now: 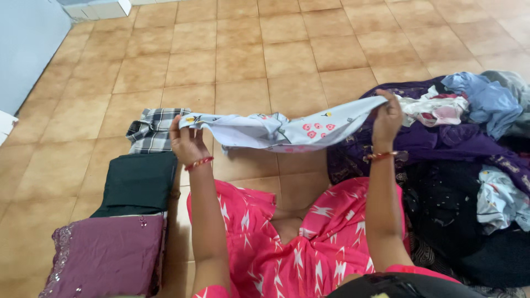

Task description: The person folds a pair of green pants and a blue-and-white patterned top by hand on a tiled floor, smoothing the fabric and aligning the edges before placing the folded garments on a stack.

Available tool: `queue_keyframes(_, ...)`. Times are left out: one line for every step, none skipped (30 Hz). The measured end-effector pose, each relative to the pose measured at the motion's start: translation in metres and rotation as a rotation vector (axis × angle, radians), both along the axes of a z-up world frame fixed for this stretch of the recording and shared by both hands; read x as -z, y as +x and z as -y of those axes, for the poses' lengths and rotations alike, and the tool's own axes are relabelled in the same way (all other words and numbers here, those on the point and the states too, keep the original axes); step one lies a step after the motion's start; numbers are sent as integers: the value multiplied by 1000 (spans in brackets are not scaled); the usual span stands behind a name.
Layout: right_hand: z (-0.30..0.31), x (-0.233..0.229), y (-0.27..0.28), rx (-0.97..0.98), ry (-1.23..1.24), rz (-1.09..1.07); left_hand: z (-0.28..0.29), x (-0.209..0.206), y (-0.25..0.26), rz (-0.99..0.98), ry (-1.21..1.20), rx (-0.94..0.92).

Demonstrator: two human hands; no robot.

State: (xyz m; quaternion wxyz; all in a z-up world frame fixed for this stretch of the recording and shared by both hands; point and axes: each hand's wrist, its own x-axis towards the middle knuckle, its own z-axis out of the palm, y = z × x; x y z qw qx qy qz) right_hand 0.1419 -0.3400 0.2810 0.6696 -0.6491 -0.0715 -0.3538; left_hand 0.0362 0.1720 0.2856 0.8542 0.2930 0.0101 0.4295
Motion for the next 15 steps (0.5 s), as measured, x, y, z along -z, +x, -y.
queue_keyframes(5, -16, -6, -51, 113, 73, 3, -15, -12, 120, -1, 12)
queue_keyframes(11, -29, -17, -104, 225, 146, 7, -31, -26, 240, -2, 24)
queue_keyframes(17, -43, -29, -93, 297, 270, 10, -45, -45, 322, 57, -21)
queue_keyframes(23, -57, -38, -84, 369, 395, 10, -62, -61, 403, 116, -67)
queue_keyframes(26, -67, -47, -119, 383, 463, 11, -74, -72, 438, 110, -33)
queue_keyframes(28, -74, -52, -155, 397, 532, 12, -81, -79, 473, 104, 1)
queue_keyframes(26, -77, -52, -189, 408, 503, 11, -83, -81, 505, 100, 37)
queue_keyframes(27, -81, -47, -222, 419, 473, 6, -78, -74, 506, -13, 130)
queue_keyframes(30, -83, -37, -256, 429, 447, -3, -67, -58, 510, -126, 224)
queue_keyframes(28, -84, -17, -319, 522, 348, -14, -48, -37, 512, -239, 318)
queue_keyframes(27, -79, 2, -381, 612, 252, -25, -24, -7, 458, -317, 348)
queue_keyframes(21, -61, 11, -21, -179, 249, -36, 1, 31, 335, -353, 338)
queue_keyframes(12, -50, 39, 41, -296, 163, -45, 24, 73, 130, -322, 276)
queue_keyframes(-1, -36, 69, -197, -208, 40, -54, 42, 113, -70, -273, 228)
queue_keyframes(-23, -27, 106, -354, 372, -424, -62, 59, 139, -221, -252, 217)
